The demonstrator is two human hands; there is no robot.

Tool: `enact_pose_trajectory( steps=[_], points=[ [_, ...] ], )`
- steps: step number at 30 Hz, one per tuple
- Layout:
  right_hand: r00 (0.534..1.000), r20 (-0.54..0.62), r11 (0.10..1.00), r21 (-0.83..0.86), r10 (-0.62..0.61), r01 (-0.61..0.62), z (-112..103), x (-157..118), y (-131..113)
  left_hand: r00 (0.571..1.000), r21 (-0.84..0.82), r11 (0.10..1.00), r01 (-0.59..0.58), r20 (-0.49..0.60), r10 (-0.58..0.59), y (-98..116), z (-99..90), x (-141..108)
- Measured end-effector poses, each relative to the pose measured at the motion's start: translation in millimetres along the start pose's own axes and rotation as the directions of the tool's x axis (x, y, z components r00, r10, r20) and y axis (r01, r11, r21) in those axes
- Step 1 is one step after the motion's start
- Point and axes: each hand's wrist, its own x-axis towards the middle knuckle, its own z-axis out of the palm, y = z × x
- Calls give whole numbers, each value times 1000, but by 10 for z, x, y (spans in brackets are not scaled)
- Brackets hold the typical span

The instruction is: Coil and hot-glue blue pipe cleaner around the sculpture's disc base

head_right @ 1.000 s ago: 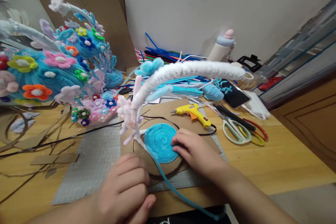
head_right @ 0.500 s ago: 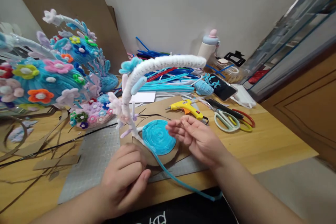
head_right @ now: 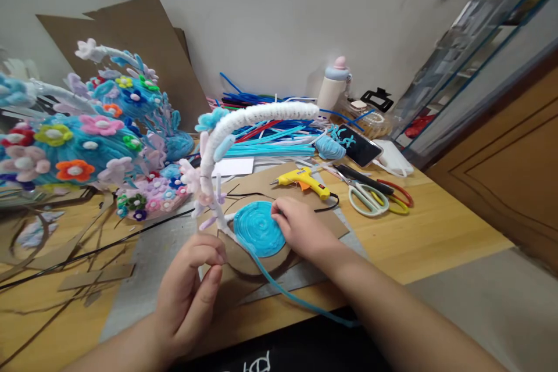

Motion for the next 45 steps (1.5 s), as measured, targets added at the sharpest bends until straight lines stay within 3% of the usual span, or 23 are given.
enact_pose_trajectory(
  steps=[3, 5, 9, 13, 15, 17, 19, 21, 23, 25, 26, 28, 29, 31, 33, 35, 37, 38, 41, 45],
  points=[
    [988, 141, 984, 158, 57, -79, -14, -110, -76, 999, 33, 999, 3, -32, -2, 7, 2, 16],
    [952, 283, 893, 390, 117, -226, -21, -217, -185, 999, 86, 996, -26, -23, 28, 21, 3, 28],
    [880, 467, 537, 722, 89, -437, 74, -469, -476, 990, 181, 974, -138, 35, 134, 74, 7, 36],
    [821, 564, 52, 821, 85, -569, 254, -647, -645, 995, 124, 988, -96, 34, 93, 161, 19, 0],
    [798, 596, -82, 803, 91, -590, 324, -677, -659, 998, 97, 994, -44, 48, 39, 212, 33, -40],
    [805, 588, -109, 808, 81, -579, 375, -679, -649, 999, 124, 992, -19, 33, 15, 257, 45, -95],
    [823, 567, -95, 821, 31, -562, 403, -673, -636, 999, 217, 976, -8, -35, 16, 289, 40, -165],
    [808, 584, -61, 806, -74, -588, 392, -680, -628, 995, 331, 943, 27, -103, 8, 294, -10, -245],
    [763, 623, 42, 778, -172, -627, 321, -712, -619, 993, 399, 913, 83, -111, -42, 264, -130, -333],
    [763, 622, 213, 781, -175, -588, 185, -765, -587, 976, 453, 870, 193, -181, -123, 199, -332, -430],
    [792, 596, 314, 783, -135, -536, 97, -792, -552, 950, 526, 795, 303, -231, -209, 160, -458, -481],
    [868, 497, 527, 742, -18, -414, -105, -823, -427, 861, 666, 549, 505, -341, -378, 90, -720, -578],
    [904, 424, 627, 691, 50, -359, -210, -814, -332, 825, 722, 432, 541, -354, -441, 67, -836, -618],
    [969, 198, 804, 546, 147, -234, -408, -729, -89, 802, 766, 345, 542, -348, -486, 53, -981, -661],
    [979, -86, 941, 305, 182, -148, -570, -545, 192, 854, 771, 399, 497, -353, -382, 75, -968, -639],
    [951, -269, 983, -56, 151, -172, -679, -289, 456, 914, 775, 489, 399, -291, -284, 106, -805, -552],
    [963, -242, 942, -277, 121, -188, -724, -12, 658, 970, 766, 608, 210, -83, -230, 117, -560, -418],
    [964, -228, 931, -305, 135, -203, -724, 117, 729, 969, 738, 659, 143, 33, -247, 109, -435, -343],
    [972, -153, 916, -336, 179, -221, -657, 408, 841, 932, 657, 739, 148, 158, -327, 36, -155, -134],
    [968, -102, 908, -335, 231, -252, -536, 572, 894, 868, 616, 754, 226, 225, -444, -80, -64, 38]
  ],
)
